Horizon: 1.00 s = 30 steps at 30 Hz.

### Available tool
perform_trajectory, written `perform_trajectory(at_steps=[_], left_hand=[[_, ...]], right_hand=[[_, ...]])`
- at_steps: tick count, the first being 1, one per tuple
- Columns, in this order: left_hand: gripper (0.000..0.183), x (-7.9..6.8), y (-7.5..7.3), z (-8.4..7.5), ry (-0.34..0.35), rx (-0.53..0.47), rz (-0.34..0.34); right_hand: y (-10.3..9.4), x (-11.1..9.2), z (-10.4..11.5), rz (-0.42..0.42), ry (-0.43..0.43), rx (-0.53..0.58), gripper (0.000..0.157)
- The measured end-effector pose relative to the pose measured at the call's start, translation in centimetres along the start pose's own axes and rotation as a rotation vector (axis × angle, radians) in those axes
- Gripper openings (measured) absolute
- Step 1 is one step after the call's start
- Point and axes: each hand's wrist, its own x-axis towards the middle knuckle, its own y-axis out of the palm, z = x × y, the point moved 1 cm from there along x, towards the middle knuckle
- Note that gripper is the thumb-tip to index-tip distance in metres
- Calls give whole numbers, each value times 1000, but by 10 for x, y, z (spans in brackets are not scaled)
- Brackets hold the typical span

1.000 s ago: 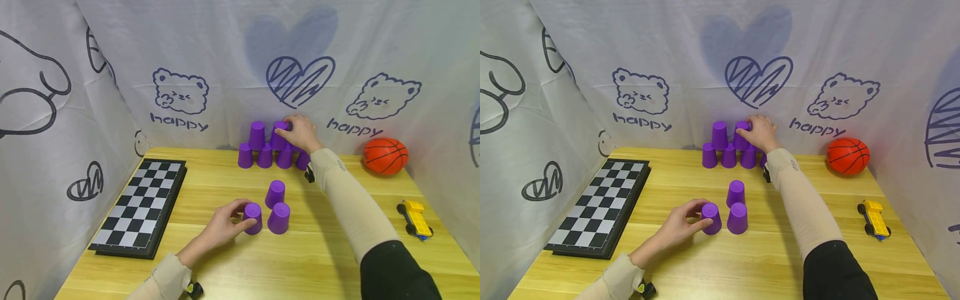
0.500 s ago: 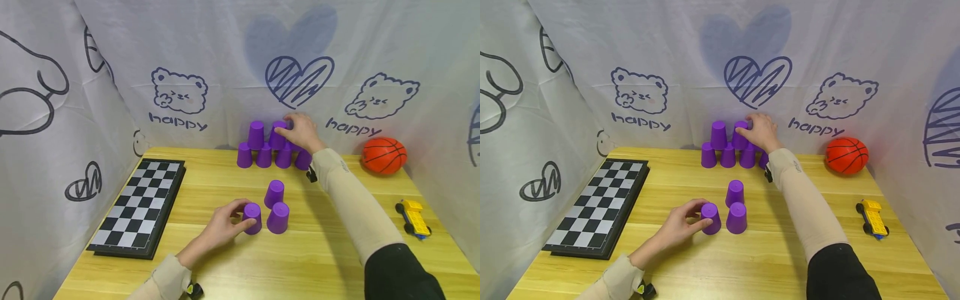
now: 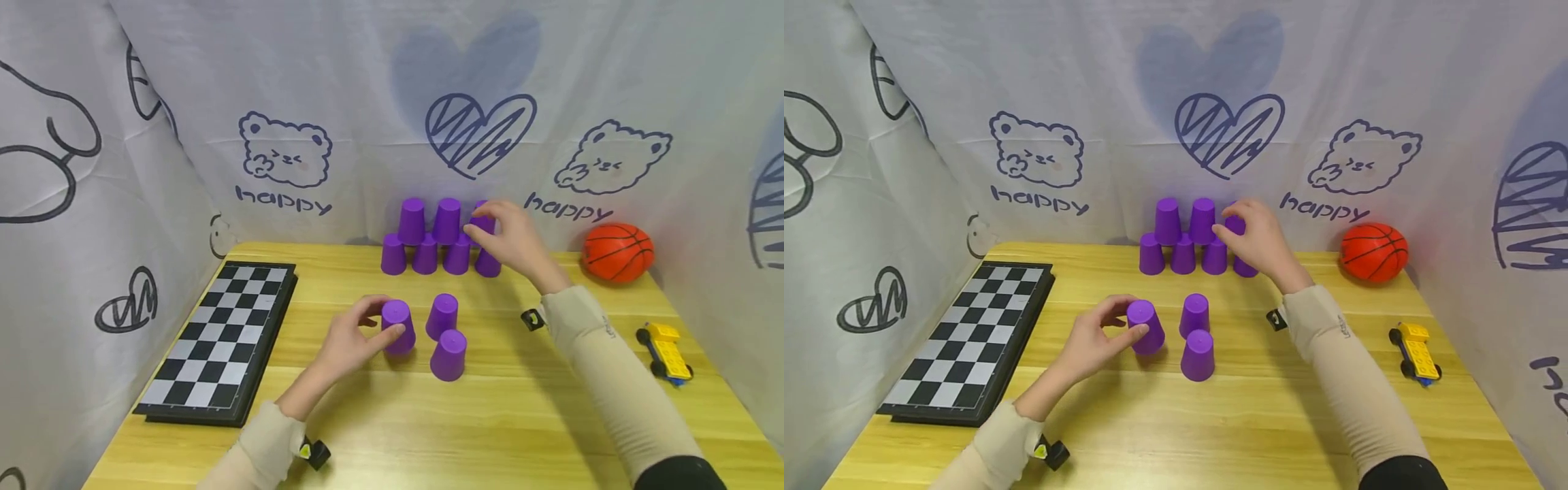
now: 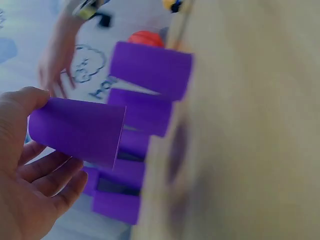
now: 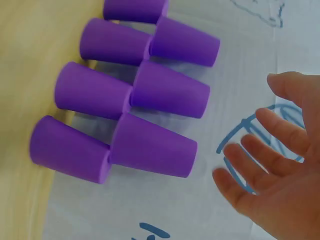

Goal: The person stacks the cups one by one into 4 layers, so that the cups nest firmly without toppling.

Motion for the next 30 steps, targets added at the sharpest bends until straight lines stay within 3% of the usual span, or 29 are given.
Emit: perform_trajectory(at_steps=[8,17,22,30], left_hand=[[47,46,-16,-18,9,-20,-117],[46,110,-24,-33,45,-35,-187],[47,138,-23,-38,19,-29,-204],[51,168,-16,-50,-29,3,-190]], right_hand=[[5,-61,8,43,-68,-5,25],[14,-113,28,131,-117,82,32],[23,-134,31,182,-141,94,36],[34,-152,31,226,-150,93,38]])
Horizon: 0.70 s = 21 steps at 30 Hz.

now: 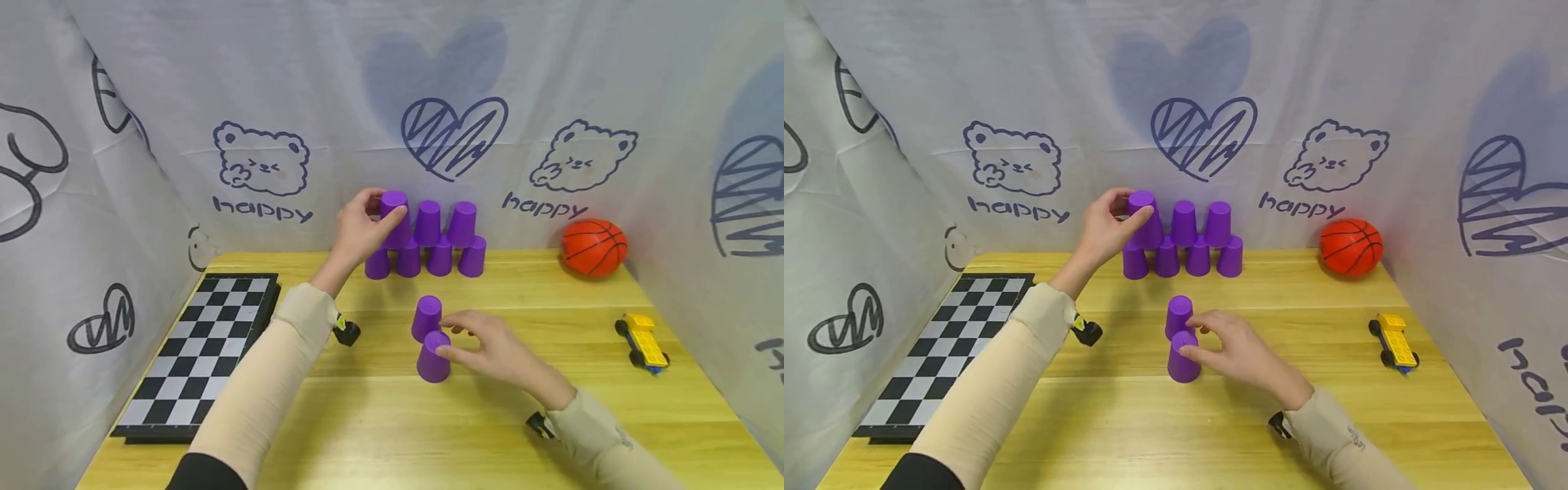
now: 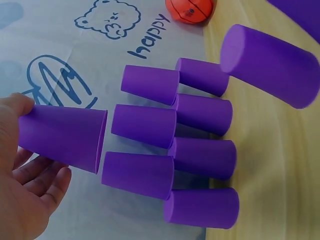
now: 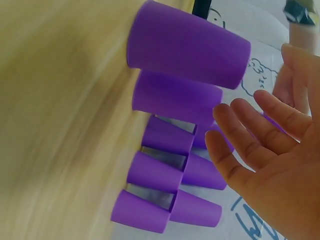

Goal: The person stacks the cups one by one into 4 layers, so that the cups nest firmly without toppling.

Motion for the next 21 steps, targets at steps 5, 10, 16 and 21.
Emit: perform_trajectory(at_steps=[5,10,16,21], left_hand=[[50,16,8,-6,0,30,-18],[51,30,14,-9,-13,60,-20],[50,39,19,-10,-40,79,-16],[50,47,21,-11,-65,83,-27]], right_hand=[[6,-5,-1,10,-12,9,41],[11,-8,-2,10,-36,19,41],[15,-12,-6,23,-28,29,43],[16,-13,-7,35,-5,28,44]])
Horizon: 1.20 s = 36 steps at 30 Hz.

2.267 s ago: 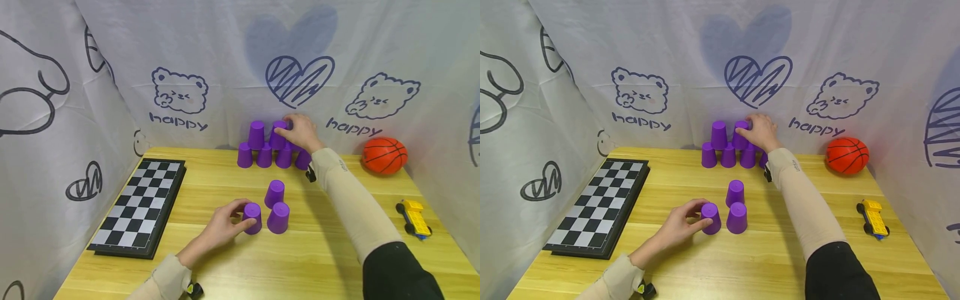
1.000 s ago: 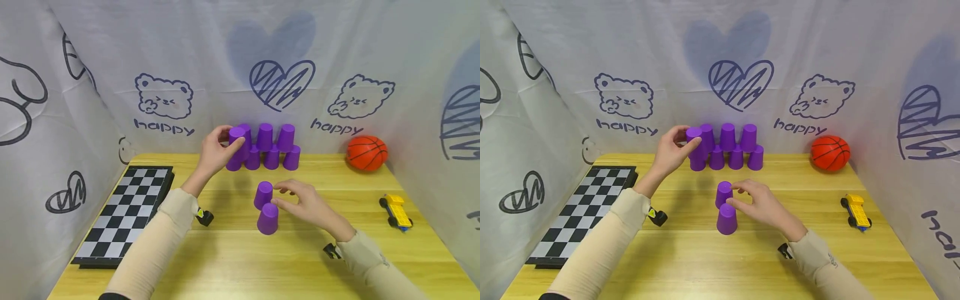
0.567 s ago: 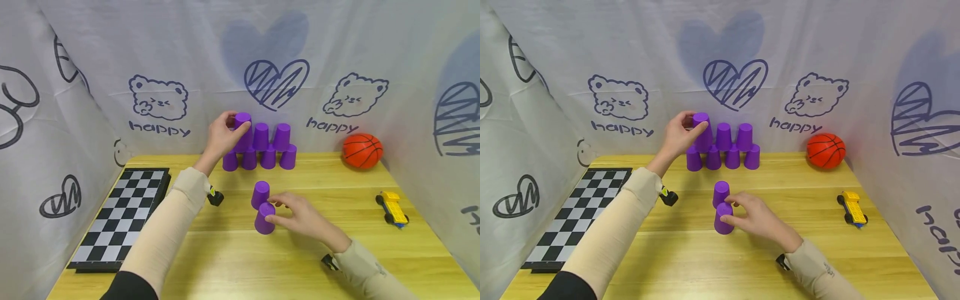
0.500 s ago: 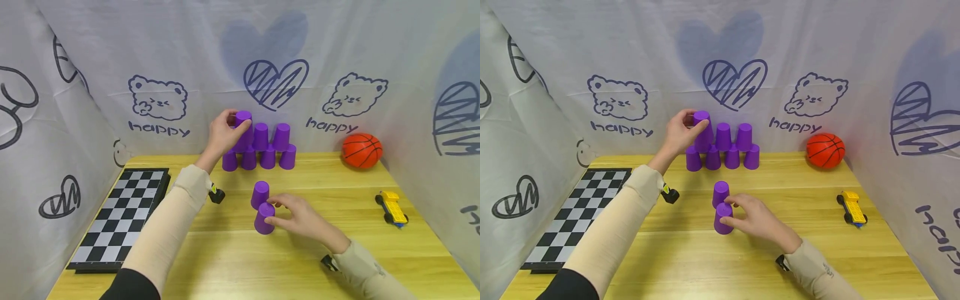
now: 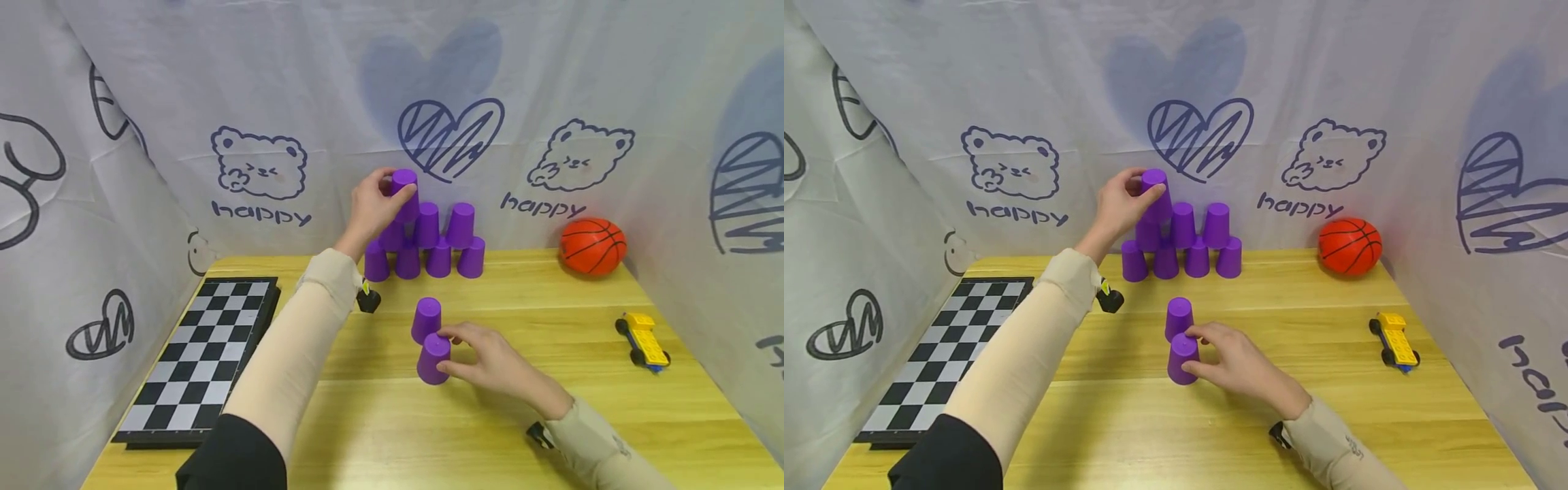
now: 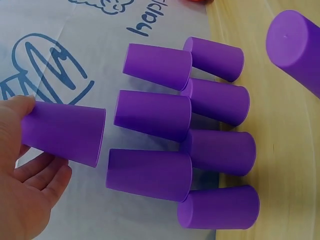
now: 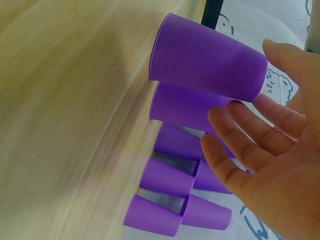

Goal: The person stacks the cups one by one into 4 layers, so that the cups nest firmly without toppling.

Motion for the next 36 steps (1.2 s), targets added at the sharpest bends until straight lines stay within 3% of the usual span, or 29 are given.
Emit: perform_trajectory(at_steps=[10,24,36], left_hand=[[50,16,10,6,-55,-17,-16],[46,31,21,9,-25,24,-13],[48,33,24,8,-23,46,3]], right_hand=[[0,-2,0,-1,-16,-4,48],[2,-1,-2,-12,-11,7,53],[4,-3,-3,3,25,22,58]])
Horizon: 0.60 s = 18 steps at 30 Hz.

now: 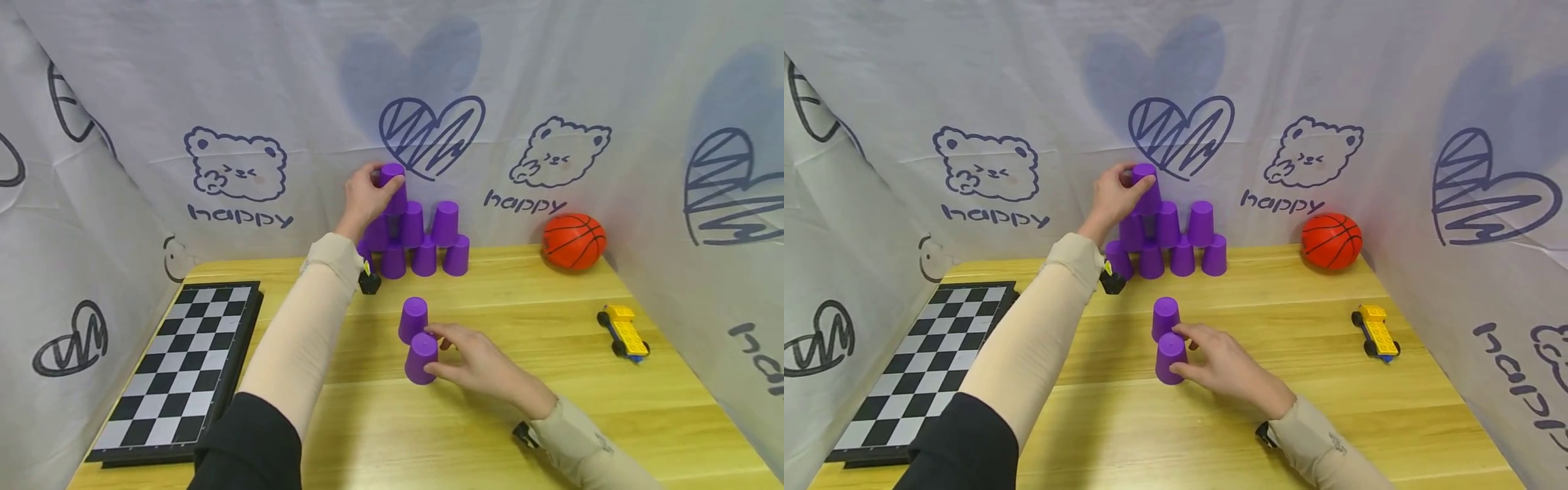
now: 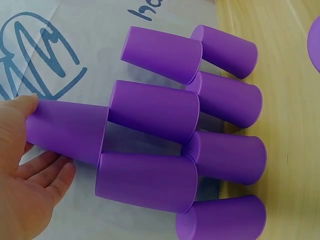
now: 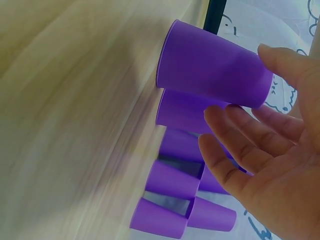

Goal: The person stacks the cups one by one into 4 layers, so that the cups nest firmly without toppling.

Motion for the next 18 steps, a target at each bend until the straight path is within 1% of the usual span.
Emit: perform_trajectory(at_steps=[9,18], left_hand=[[51,1,-5,2,-1,7,12],[63,-3,-8,2,-21,-20,41]], right_hand=[[3,4,2,9,8,-22,55],[4,4,2,7,32,-20,55]])
